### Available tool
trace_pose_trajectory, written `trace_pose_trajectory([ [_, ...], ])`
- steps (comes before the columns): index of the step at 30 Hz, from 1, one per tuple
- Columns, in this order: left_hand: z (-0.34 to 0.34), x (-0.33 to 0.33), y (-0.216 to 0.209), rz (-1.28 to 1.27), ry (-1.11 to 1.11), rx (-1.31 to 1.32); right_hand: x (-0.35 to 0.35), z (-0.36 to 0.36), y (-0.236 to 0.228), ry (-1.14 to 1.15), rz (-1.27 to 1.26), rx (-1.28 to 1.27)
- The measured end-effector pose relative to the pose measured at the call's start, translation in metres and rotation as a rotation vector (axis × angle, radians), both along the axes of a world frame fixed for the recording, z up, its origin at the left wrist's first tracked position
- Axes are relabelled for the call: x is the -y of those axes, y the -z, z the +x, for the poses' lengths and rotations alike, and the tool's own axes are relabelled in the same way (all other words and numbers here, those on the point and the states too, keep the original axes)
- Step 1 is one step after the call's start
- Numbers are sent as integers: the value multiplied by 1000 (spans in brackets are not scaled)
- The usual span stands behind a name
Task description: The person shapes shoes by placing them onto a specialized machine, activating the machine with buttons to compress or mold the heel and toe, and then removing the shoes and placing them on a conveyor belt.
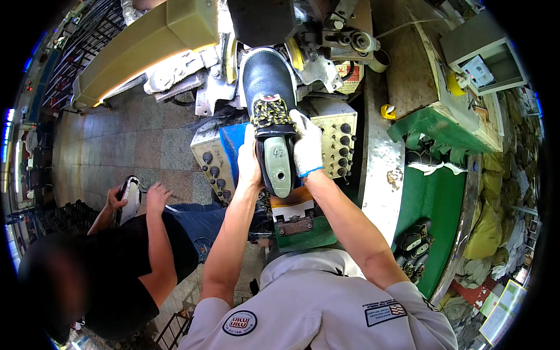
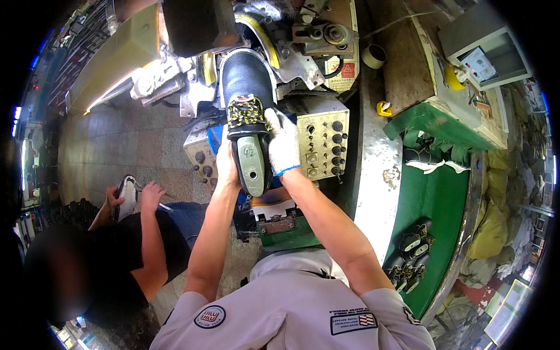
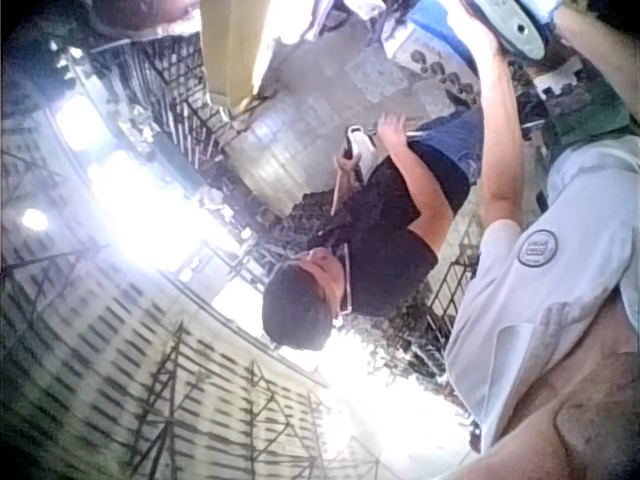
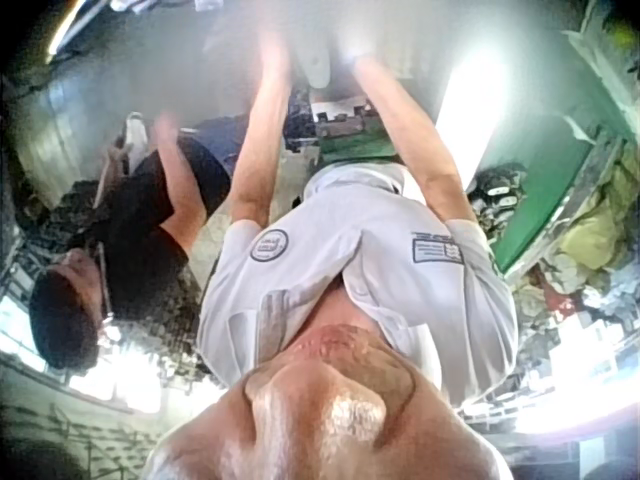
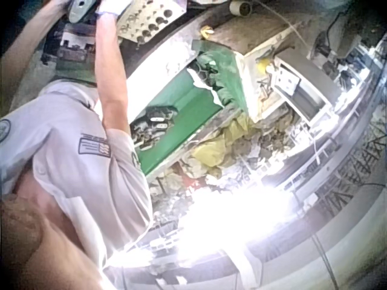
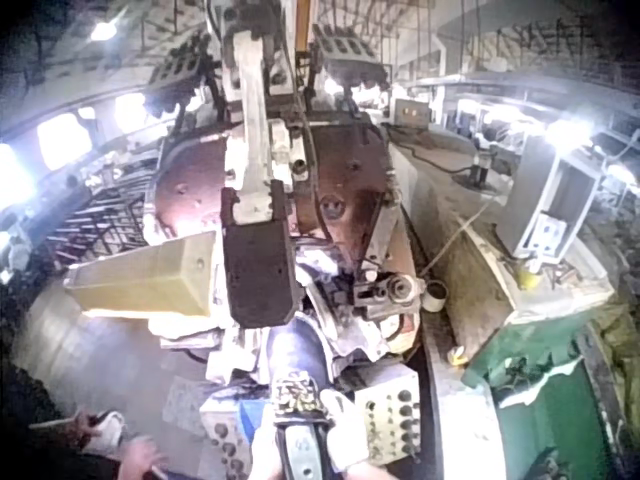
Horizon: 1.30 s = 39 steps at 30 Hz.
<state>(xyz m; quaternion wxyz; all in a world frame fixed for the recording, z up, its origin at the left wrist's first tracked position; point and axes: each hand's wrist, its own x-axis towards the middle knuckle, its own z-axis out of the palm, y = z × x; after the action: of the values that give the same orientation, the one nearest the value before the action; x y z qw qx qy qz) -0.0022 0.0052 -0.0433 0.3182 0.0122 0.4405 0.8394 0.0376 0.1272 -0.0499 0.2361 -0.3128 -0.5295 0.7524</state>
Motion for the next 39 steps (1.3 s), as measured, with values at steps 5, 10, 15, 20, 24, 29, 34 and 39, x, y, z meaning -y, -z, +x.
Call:
trace_pose_trajectory([
  [5,-1,-5,8,22,19,62,-3,1,3,14,-211,-53],
  [10,1,-5,4,52,15,60,-1,2,3,18,-194,-67],
  [15,-2,-4,13,48,18,-2,-3,1,10,-1,-28,-38],
  [20,-7,-6,28,57,17,-82,-6,-1,19,2,8,-58],
  [24,-2,-3,25,106,42,17,-6,-1,24,11,-18,-64],
  [29,-3,-1,7,35,85,-202,-15,0,32,-33,-237,-109],
  [34,-9,8,30,-11,80,-67,-5,5,27,-9,-297,-134],
  [39,-3,10,-7,14,10,3,7,5,3,56,-265,-195],
])
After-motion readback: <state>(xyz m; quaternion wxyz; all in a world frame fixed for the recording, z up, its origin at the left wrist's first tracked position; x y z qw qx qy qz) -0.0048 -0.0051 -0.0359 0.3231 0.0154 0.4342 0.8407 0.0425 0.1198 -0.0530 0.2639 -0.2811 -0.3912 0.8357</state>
